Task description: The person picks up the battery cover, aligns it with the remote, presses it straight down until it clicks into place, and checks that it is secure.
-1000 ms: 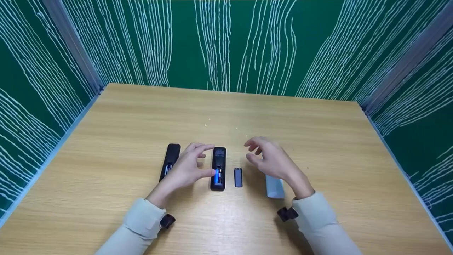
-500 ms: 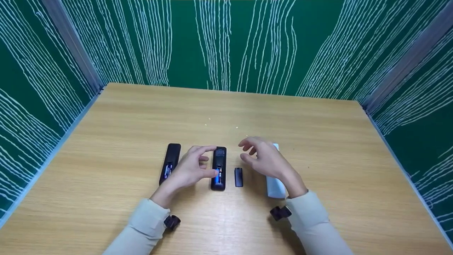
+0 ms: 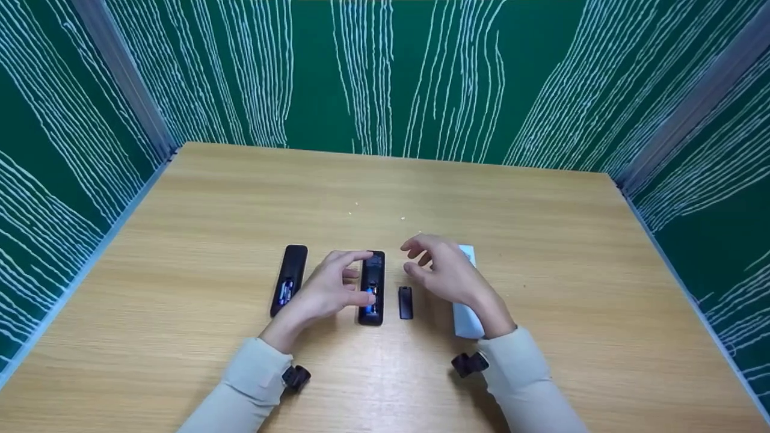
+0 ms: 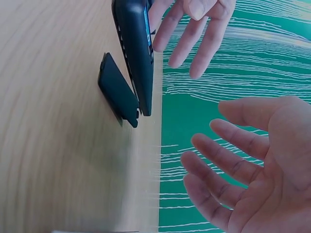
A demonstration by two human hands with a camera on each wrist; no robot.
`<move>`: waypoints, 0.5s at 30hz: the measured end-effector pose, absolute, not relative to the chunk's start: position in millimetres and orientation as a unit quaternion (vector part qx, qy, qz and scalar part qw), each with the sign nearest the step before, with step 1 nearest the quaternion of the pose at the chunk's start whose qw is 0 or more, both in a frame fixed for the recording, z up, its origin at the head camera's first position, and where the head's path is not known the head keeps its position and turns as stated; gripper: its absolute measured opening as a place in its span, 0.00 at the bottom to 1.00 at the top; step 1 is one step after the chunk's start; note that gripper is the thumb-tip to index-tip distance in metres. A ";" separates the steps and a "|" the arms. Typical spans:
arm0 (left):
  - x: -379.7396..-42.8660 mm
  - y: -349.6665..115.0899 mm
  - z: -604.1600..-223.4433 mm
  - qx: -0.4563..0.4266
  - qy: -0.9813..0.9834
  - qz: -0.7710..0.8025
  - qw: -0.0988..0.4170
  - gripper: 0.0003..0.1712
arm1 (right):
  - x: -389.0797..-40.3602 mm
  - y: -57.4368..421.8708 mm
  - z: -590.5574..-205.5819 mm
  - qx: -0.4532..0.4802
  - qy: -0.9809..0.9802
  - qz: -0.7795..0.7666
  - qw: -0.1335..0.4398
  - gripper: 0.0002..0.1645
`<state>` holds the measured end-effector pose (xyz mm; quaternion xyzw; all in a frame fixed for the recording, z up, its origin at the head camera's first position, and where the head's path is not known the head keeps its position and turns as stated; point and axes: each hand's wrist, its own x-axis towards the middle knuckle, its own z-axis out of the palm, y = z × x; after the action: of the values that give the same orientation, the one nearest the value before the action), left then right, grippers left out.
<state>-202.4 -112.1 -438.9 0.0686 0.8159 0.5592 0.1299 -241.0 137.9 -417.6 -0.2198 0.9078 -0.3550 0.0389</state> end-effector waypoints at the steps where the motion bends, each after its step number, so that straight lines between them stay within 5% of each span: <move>1: -202.8 -112.2 -439.4 0.068 0.817 0.557 0.131 0.49 | -240.8 138.0 -418.2 -0.219 0.908 -0.355 0.040 0.20; 15: -202.4 -114.4 -440.7 0.067 0.824 0.541 0.155 0.52 | -240.6 137.1 -420.8 -0.220 0.905 -0.360 0.044 0.20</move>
<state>-202.4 -114.4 -440.7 0.0669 0.8240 0.5409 0.1552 -240.6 137.1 -420.8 -0.2199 0.9054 -0.3603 0.0444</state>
